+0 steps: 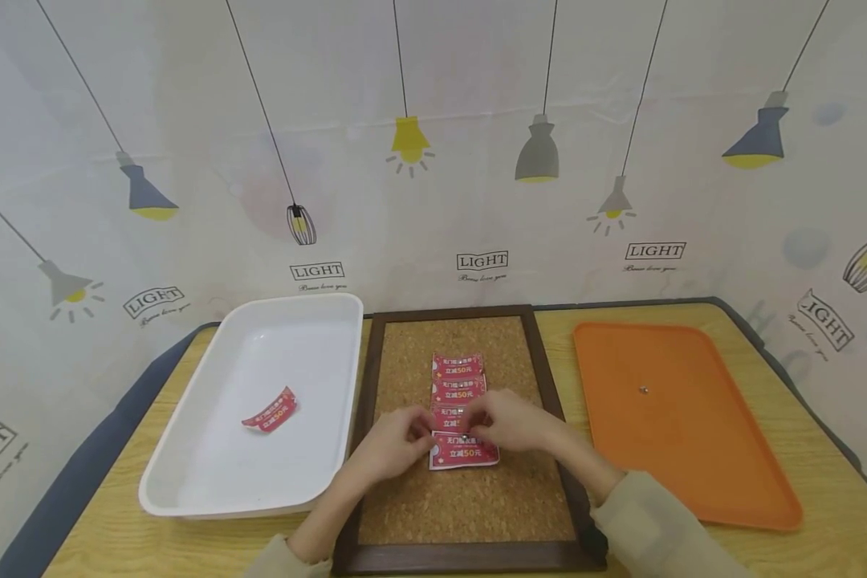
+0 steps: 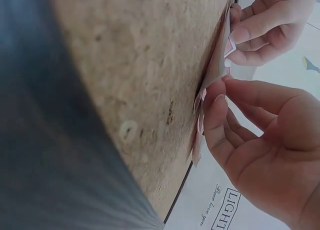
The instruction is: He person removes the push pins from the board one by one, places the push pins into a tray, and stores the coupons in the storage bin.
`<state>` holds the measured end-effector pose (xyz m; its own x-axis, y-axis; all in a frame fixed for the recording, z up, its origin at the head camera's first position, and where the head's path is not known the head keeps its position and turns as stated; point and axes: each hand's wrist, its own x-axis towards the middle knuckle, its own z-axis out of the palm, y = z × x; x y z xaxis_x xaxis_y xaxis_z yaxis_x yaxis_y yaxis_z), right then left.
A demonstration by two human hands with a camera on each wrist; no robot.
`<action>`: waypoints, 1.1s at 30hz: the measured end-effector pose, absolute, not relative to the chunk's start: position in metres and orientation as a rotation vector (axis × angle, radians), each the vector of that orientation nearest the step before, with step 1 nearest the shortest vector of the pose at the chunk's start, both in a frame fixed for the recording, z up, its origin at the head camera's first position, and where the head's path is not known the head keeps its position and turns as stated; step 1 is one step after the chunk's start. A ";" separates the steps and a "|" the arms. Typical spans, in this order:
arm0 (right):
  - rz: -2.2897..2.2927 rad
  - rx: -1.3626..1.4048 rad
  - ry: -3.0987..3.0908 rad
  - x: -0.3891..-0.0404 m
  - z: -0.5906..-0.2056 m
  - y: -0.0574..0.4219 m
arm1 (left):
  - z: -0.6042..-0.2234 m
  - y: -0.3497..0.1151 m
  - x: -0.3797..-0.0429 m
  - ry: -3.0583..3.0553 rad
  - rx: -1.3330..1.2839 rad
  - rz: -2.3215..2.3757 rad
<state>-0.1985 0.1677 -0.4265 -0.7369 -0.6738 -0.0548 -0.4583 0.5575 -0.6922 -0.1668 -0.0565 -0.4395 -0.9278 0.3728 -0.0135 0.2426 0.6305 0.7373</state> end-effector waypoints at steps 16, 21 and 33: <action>-0.933 -0.843 2.511 -0.200 -0.426 0.160 | -0.441 -0.054 -0.169 2.677 0.452 1.161; -0.921 -0.782 2.523 -0.200 -0.426 0.157 | -0.442 -0.053 -0.170 2.675 0.448 1.159; -0.887 -0.774 2.536 -0.202 -0.426 0.149 | -0.441 -0.053 -0.170 2.698 0.482 1.146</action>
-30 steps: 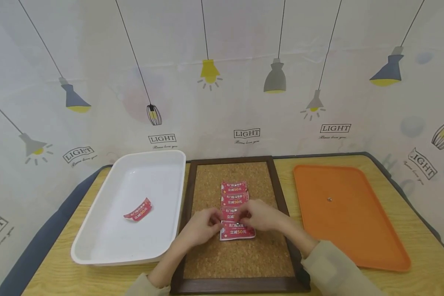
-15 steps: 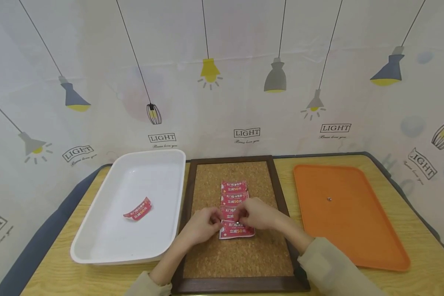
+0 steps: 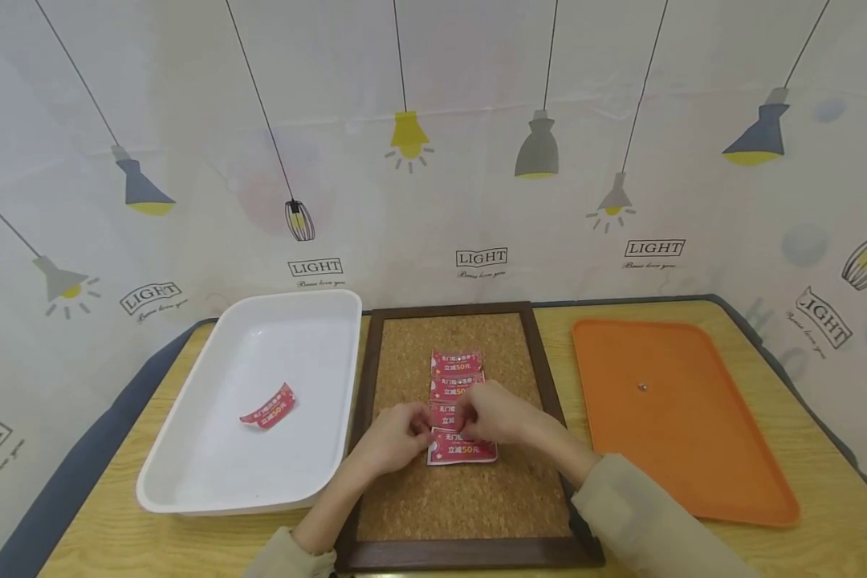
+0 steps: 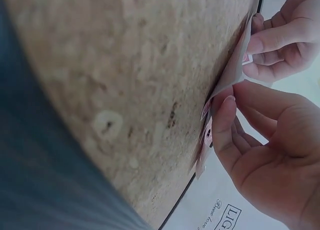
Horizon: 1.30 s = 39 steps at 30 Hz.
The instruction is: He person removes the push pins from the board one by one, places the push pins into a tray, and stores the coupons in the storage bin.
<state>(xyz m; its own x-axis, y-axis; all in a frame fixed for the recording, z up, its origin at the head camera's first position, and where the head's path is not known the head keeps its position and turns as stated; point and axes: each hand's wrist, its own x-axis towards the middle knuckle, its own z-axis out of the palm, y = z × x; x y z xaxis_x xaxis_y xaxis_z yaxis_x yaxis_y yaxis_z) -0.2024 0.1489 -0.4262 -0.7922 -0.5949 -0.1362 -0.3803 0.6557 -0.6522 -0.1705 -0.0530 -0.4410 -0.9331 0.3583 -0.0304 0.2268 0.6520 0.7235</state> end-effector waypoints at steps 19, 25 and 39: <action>-0.707 -0.875 2.547 -0.205 -0.427 0.142 | -0.442 -0.053 -0.173 2.686 0.466 1.158; -0.719 -0.942 2.549 -0.206 -0.427 0.144 | -0.443 -0.054 -0.174 2.699 0.487 1.166; -1.035 -0.782 2.389 -0.206 -0.433 0.158 | -0.447 -0.054 -0.174 2.686 0.459 1.182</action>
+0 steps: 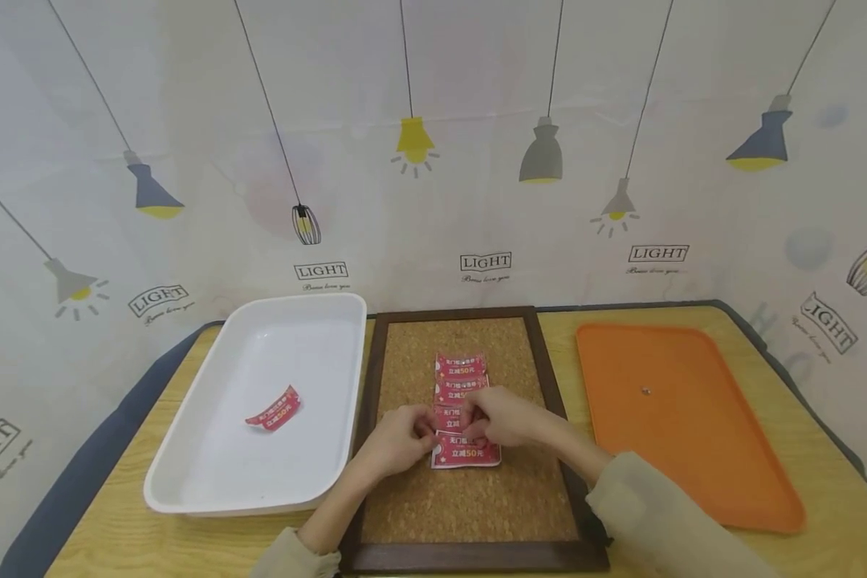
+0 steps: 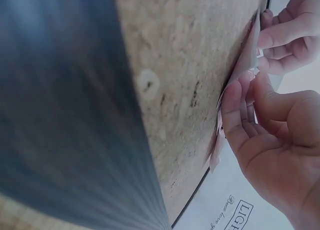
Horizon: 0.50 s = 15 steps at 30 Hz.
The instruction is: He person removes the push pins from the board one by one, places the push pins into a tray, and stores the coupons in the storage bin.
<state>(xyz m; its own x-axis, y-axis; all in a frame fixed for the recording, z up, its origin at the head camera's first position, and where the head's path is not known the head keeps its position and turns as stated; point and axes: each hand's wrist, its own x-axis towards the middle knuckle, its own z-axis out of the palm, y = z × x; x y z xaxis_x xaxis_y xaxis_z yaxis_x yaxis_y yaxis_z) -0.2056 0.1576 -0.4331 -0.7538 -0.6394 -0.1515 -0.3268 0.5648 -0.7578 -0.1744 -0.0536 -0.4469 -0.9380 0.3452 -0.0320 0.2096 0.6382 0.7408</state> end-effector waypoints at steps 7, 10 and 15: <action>-1.104 -0.866 2.390 -0.203 -0.432 0.165 | -0.446 -0.057 -0.174 2.659 0.448 1.233; -1.166 -0.867 2.390 -0.202 -0.430 0.170 | -0.441 -0.060 -0.173 2.667 0.453 1.249; -1.326 -0.859 2.380 -0.200 -0.426 0.180 | -0.429 -0.065 -0.173 2.677 0.491 1.288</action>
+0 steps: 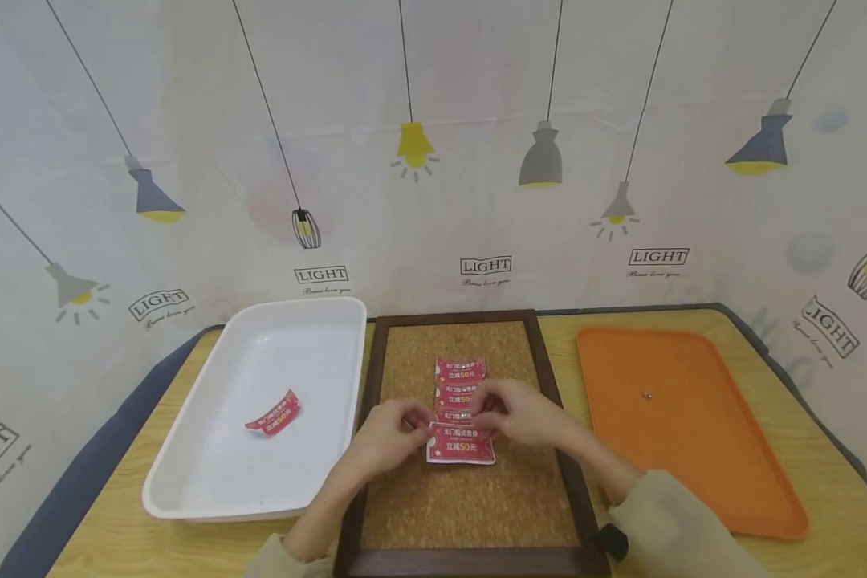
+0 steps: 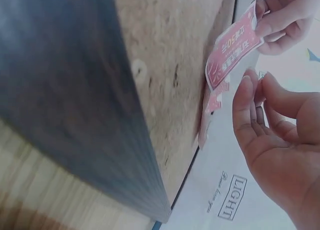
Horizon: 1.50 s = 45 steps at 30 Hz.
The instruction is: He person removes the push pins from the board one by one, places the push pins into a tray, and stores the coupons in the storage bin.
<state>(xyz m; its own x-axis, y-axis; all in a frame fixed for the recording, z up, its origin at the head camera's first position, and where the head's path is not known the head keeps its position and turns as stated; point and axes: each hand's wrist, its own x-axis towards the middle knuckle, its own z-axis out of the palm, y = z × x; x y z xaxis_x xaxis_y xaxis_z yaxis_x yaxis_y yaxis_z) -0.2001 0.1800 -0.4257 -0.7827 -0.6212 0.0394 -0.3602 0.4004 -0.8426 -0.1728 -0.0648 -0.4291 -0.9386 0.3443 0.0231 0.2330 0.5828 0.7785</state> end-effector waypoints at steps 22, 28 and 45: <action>-1.513 -0.738 2.519 -0.199 -0.412 0.235 | -0.397 -0.116 -0.180 2.699 0.374 1.521; -1.540 -0.701 2.541 -0.198 -0.409 0.251 | -0.394 -0.131 -0.179 2.701 0.260 1.546; -1.564 -0.610 2.705 -0.199 -0.408 0.300 | -0.388 -0.192 -0.183 2.747 -0.026 1.529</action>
<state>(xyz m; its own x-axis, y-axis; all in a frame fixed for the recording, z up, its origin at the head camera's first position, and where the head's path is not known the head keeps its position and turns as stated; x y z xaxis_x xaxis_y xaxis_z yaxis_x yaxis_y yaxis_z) -0.1985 0.3005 -0.4081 -0.9257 -0.3046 0.2243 -0.3464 0.4441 -0.8263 -0.1830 -0.1922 -0.3876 -0.9999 -0.0156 -0.0061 -0.0134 0.5271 0.8497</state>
